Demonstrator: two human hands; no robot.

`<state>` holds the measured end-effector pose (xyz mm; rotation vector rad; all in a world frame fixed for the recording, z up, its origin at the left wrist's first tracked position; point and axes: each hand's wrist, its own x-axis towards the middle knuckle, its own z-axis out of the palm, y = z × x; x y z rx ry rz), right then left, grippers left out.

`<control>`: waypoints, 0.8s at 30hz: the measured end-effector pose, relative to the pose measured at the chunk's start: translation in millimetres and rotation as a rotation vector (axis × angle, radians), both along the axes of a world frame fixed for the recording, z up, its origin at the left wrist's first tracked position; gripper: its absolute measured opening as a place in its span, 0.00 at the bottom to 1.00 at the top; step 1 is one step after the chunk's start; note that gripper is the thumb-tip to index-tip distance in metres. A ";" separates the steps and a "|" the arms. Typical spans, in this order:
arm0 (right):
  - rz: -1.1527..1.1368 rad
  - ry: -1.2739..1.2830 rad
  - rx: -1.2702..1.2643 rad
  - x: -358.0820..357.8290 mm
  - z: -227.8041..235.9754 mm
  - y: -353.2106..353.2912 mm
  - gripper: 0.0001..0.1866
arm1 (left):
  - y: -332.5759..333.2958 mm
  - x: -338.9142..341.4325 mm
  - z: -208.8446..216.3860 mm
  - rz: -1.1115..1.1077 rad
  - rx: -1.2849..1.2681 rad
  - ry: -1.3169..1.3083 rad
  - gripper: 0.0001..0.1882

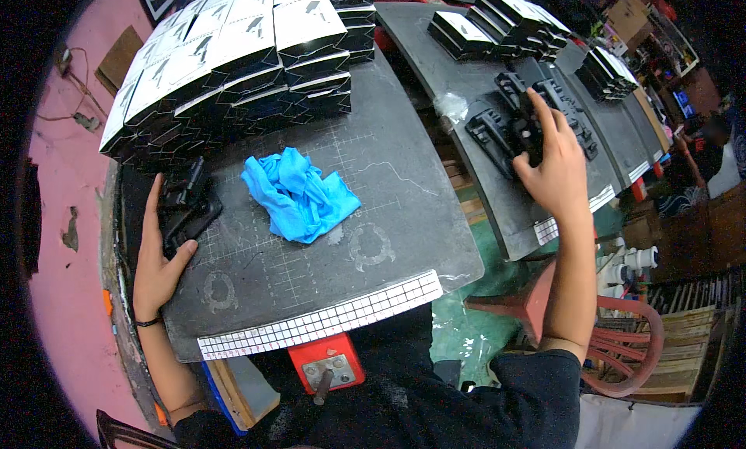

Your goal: Assemble and inspect car phone mounts by cleaning surfaces and placing them in boxes.

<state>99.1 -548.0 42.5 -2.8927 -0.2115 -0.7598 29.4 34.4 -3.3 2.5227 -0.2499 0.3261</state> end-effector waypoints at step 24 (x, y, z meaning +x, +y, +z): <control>0.975 0.061 0.081 -16.9 37.0 195.7 0.44 | 2.9 3.4 1.0 -0.026 0.074 -0.012 0.45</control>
